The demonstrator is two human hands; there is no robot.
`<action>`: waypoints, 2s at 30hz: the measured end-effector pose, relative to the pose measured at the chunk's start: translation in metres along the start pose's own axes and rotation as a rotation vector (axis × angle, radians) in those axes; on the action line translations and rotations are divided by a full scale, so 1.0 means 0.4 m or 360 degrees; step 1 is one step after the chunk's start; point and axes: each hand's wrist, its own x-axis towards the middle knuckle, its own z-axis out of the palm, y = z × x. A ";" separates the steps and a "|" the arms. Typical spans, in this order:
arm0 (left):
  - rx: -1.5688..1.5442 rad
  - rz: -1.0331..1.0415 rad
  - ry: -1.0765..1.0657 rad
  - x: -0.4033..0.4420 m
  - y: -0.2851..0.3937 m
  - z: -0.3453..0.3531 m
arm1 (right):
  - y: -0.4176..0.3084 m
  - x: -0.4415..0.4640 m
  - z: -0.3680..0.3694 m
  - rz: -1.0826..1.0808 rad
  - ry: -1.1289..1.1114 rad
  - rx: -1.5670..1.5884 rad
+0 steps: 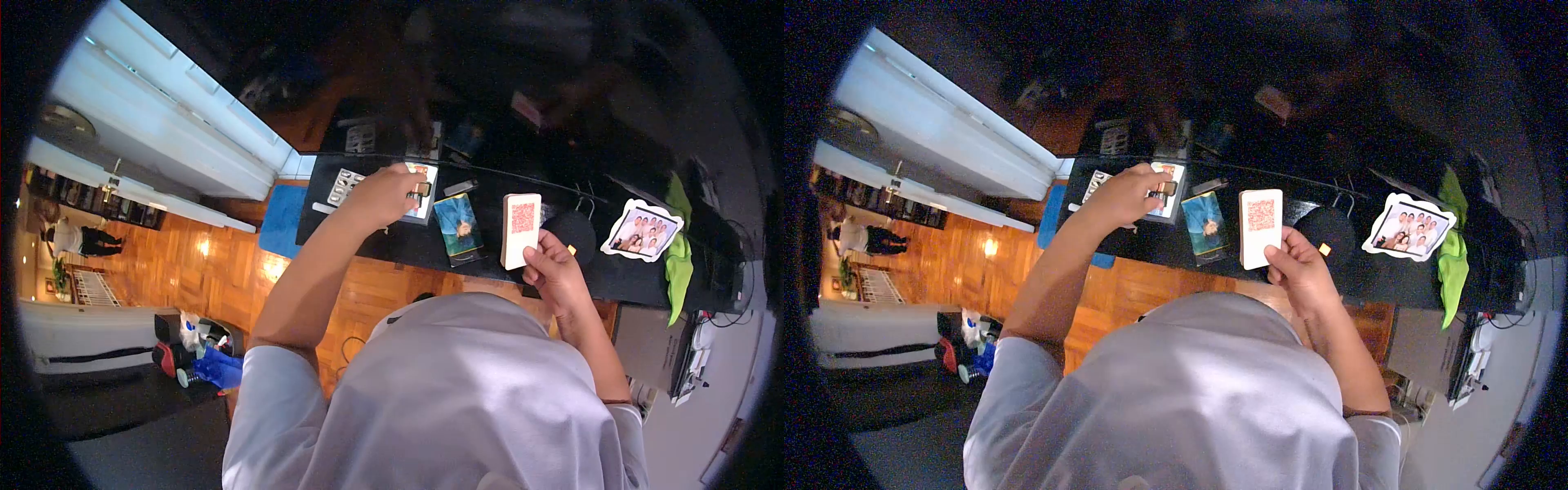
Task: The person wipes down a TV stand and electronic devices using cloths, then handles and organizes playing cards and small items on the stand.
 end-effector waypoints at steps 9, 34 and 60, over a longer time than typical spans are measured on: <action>-0.0093 -0.0006 -0.0055 0.023 -0.004 -0.018 | 0.024 0.080 0.097 0.0217 -0.0132 -0.0142; -0.1024 -0.0203 -0.0308 -0.100 -0.092 -0.001 | 0.080 0.253 0.340 0.0060 0.0438 -0.0624; -0.1240 -0.0227 -0.0114 -0.118 -0.109 0.070 | 0.070 0.248 0.325 -0.0274 0.0345 -0.1803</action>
